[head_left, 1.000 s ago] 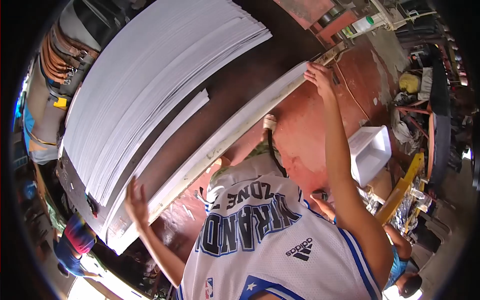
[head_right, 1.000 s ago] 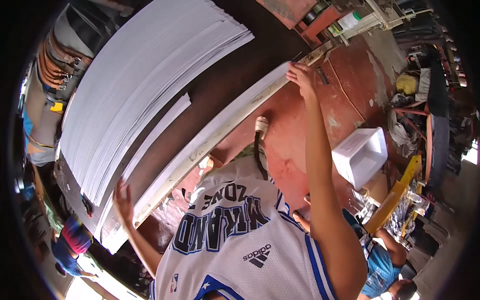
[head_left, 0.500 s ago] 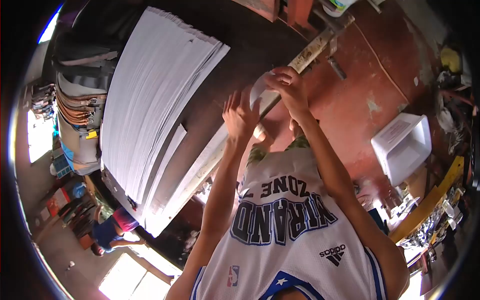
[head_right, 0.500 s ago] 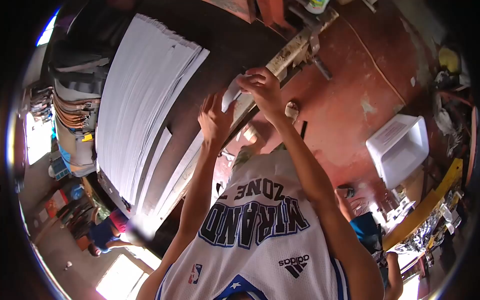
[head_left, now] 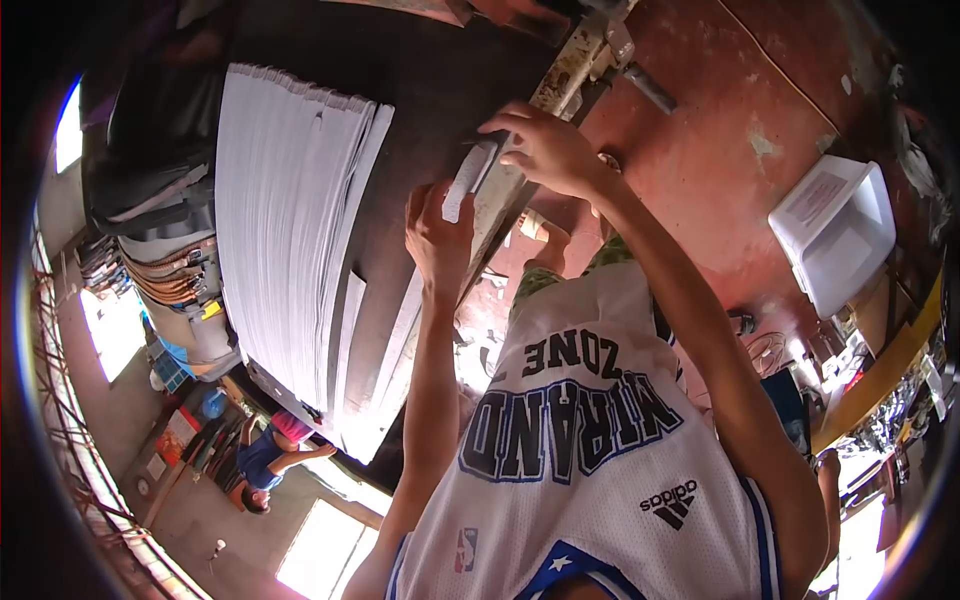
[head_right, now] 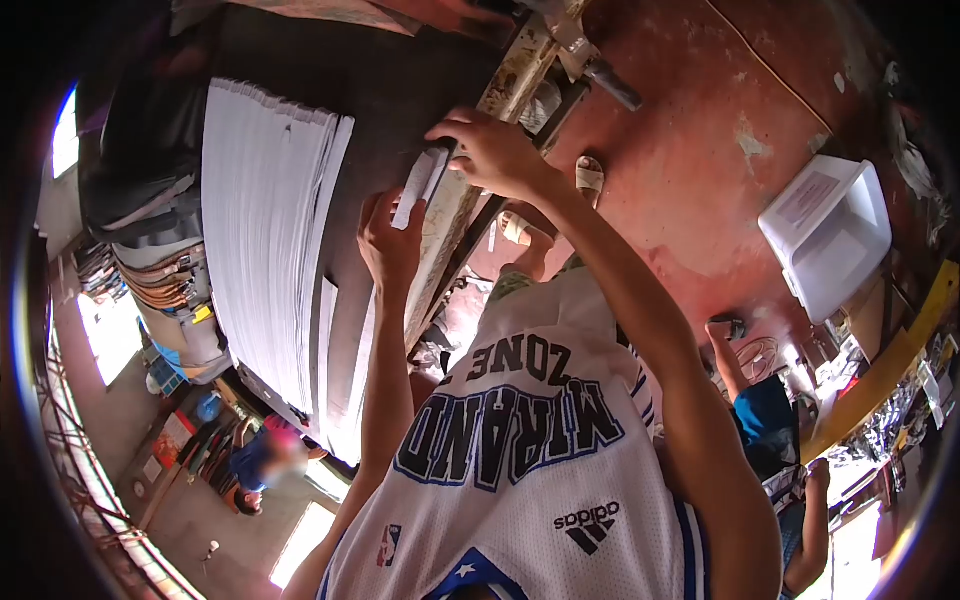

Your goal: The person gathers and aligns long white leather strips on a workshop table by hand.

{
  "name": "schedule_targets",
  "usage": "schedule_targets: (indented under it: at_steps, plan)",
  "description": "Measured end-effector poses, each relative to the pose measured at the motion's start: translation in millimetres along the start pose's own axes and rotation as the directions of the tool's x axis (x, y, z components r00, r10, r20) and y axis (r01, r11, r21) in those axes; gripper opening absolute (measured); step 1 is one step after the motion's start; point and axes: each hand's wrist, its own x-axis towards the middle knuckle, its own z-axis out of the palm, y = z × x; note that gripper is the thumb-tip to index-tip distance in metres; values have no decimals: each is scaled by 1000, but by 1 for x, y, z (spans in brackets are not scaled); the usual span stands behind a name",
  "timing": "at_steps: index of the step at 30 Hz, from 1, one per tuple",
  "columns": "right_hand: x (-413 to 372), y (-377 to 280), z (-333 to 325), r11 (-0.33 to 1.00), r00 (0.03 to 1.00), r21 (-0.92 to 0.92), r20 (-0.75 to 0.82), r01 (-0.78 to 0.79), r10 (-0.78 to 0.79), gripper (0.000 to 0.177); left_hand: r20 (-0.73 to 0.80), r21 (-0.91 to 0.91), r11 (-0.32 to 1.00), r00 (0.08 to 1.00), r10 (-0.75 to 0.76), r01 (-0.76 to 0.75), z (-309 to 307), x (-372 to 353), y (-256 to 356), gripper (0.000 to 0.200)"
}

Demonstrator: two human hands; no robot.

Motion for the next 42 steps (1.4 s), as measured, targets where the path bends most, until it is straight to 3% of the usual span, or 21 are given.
schedule_targets:
  at_steps: [2,4,8,14,29,34,42]
  plan:
    - [8,9,-3,998,999,-61,25,30,-28,39,17,-9,1000,1000,-11,11,2,3,3,25]
    - [15,15,-8,993,979,-98,199,64,-44,40,30,-16,999,999,-29,29,4,4,8,25]
    - [22,3,-6,998,962,-36,272,48,-36,36,44,52,998,999,-21,18,-7,0,6,26]
    - [25,6,2,992,964,-34,242,120,-108,32,67,94,995,997,-29,23,-14,-2,11,28]
    - [28,4,3,996,953,17,291,84,-85,27,56,56,998,998,37,-40,-16,11,19,30]
    - [28,4,4,995,958,47,272,83,-93,28,78,33,996,993,-85,82,-22,11,21,22]
    - [28,4,-1,994,958,49,264,101,-111,28,82,99,993,994,-72,63,-16,10,18,27]
